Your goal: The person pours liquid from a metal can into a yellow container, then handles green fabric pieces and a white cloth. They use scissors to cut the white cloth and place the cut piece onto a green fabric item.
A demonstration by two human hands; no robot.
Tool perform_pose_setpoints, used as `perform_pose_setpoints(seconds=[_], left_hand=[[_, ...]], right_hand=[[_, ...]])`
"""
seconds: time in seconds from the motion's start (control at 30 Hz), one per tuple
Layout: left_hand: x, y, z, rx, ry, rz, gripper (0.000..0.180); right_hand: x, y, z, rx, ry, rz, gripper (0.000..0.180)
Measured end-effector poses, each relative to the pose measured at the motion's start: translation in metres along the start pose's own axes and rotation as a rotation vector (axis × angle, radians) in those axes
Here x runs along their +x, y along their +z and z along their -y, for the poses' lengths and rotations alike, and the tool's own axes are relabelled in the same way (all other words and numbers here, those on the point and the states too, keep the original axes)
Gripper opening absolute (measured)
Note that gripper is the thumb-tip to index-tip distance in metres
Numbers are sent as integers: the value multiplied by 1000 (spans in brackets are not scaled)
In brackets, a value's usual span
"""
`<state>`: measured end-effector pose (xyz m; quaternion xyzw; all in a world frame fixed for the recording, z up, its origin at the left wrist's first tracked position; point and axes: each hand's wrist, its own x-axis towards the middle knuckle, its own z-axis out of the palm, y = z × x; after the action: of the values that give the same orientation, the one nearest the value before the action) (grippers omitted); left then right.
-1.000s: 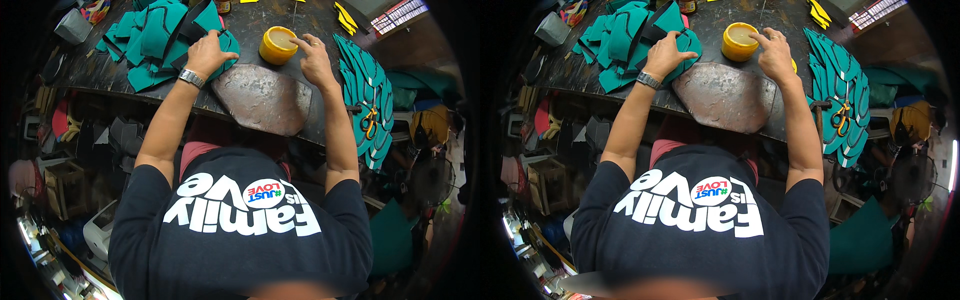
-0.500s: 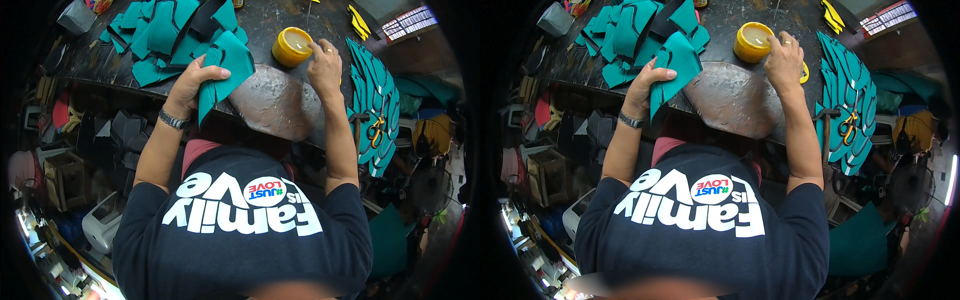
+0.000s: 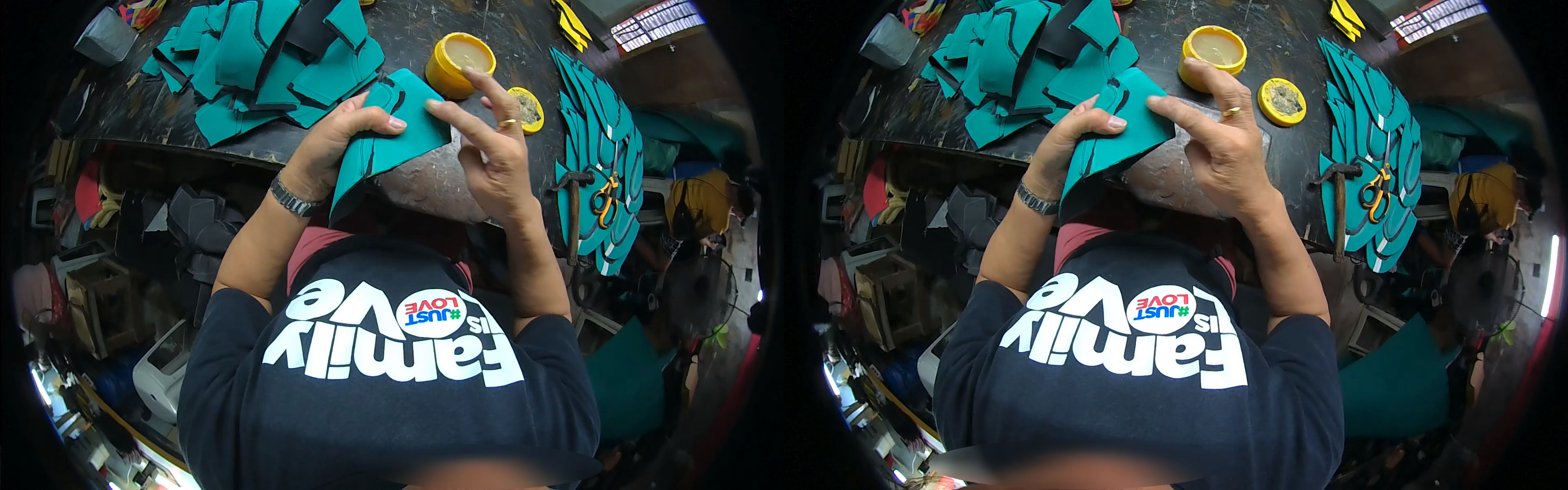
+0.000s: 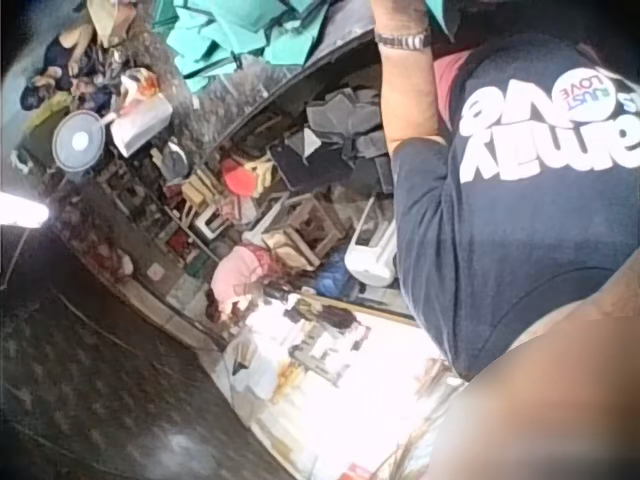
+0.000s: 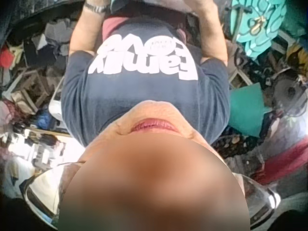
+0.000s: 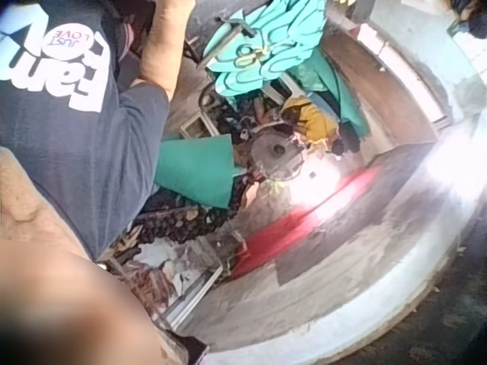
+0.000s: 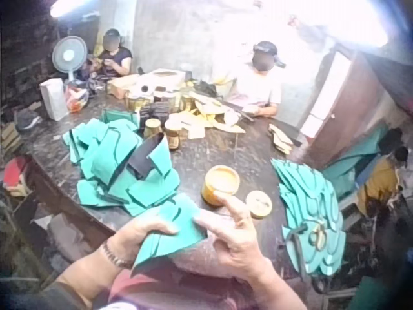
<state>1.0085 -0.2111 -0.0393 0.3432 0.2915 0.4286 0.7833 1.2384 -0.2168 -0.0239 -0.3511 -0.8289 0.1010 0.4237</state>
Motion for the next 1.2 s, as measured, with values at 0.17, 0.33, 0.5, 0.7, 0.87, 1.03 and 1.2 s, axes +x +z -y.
perform_pose_setpoints(seconds=[0.17, 0.33, 0.5, 0.7, 0.87, 1.03, 1.2], left_hand=[[-1, 5, 1, 48, -1, 9, 33], [-4, 7, 0, 38, -6, 13, 35], [-3, -2, 3, -82, -49, 31, 28], [-5, -23, -7, -116, 51, -93, 22], [-4, -17, 9, -99, 34, -51, 34], [-2, -14, 22, -27, 4, -58, 39], [-5, -20, 14, -88, 3, -59, 40]], right_hand=[[-5, 9, -9, -151, -39, -10, 76], [-7, 8, -18, -44, -41, 7, 74], [-13, 5, -19, 3, -159, 22, 66], [-28, -20, -61, 55, 40, -69, 57], [-29, -21, -155, -569, 577, -55, 102], [-52, -23, -172, -666, 550, -55, 105], [-74, -102, -150, -949, 413, -244, 105]])
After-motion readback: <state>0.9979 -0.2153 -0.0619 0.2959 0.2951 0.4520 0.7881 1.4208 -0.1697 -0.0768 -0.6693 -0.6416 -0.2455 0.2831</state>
